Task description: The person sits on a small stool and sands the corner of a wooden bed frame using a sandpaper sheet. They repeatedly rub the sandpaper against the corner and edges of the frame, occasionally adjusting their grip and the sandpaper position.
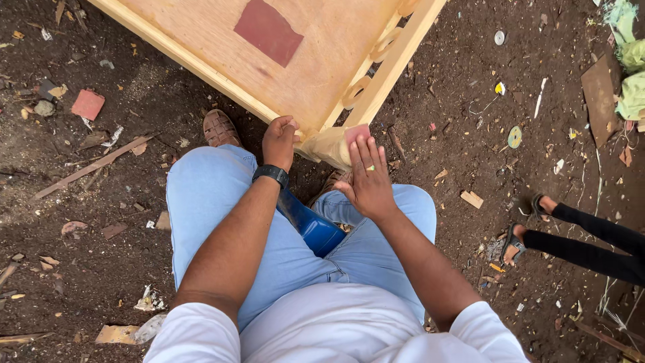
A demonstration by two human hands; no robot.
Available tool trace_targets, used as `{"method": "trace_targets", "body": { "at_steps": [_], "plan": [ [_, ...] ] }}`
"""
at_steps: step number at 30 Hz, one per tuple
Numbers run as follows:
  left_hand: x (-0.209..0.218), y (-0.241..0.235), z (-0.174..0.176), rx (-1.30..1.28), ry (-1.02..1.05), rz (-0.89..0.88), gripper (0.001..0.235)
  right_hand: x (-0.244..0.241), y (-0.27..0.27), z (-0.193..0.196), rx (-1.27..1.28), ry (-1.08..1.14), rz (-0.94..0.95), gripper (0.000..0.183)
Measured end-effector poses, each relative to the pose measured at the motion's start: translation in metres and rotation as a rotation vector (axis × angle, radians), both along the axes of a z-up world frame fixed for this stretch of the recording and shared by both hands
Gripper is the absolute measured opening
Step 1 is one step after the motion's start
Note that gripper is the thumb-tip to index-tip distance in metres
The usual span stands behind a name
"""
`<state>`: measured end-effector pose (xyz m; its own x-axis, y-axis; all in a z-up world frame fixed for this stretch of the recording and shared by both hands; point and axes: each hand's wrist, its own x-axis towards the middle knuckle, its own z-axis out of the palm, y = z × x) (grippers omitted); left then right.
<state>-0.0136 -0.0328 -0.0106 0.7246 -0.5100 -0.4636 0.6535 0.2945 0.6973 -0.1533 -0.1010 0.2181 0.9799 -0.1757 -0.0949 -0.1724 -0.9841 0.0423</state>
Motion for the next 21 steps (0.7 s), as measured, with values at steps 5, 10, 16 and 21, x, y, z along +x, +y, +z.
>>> {"method": "trace_targets", "body": {
  "at_steps": [5,10,16,21],
  "plan": [
    [-0.003,-0.012,0.001,-0.042,-0.036,0.047,0.029,0.010,-0.022,-0.006,0.002,0.040,-0.017,0.089],
    [0.005,-0.007,-0.001,-0.050,-0.032,0.075,0.027,-0.009,0.013,-0.001,-0.110,0.044,0.023,0.094],
    [-0.002,-0.010,0.009,-0.030,-0.055,0.038,0.027,0.017,0.002,0.001,-0.239,0.133,-0.025,0.087],
    [0.006,-0.005,0.014,-0.009,-0.092,0.041,0.027,0.007,0.015,0.004,-0.256,0.046,0.027,0.095]
  ]
}}
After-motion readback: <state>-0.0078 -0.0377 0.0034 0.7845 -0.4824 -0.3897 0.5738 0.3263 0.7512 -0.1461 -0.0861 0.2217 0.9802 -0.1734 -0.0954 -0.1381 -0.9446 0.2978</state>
